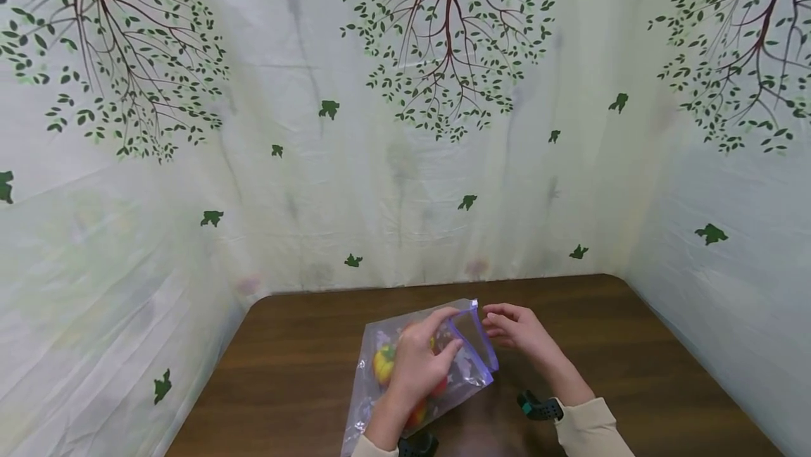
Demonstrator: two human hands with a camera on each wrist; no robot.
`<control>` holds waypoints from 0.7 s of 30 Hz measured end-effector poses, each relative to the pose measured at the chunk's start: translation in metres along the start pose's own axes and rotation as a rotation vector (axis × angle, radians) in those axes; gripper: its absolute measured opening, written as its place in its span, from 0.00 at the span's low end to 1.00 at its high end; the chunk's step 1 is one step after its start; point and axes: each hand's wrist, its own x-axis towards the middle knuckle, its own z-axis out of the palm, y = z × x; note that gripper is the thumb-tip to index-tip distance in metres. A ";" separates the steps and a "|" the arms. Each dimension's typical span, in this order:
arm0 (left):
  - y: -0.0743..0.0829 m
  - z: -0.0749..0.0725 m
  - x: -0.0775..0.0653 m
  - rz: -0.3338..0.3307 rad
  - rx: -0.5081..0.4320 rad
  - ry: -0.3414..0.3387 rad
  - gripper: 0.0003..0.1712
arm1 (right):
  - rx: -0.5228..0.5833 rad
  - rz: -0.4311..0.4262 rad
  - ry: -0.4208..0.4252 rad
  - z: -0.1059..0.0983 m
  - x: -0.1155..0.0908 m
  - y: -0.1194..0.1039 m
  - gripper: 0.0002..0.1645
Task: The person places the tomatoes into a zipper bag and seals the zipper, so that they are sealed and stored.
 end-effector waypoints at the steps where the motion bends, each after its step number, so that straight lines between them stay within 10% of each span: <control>1: 0.000 0.001 0.000 0.008 0.000 0.001 0.30 | 0.000 0.000 -0.001 0.002 0.000 0.001 0.27; 15: 0.004 0.000 -0.003 -0.043 -0.149 -0.215 0.32 | 0.084 -0.008 0.063 0.014 0.007 0.009 0.27; 21: 0.006 -0.003 -0.001 -0.064 -0.225 -0.197 0.23 | 0.127 0.013 0.125 0.020 0.011 0.010 0.26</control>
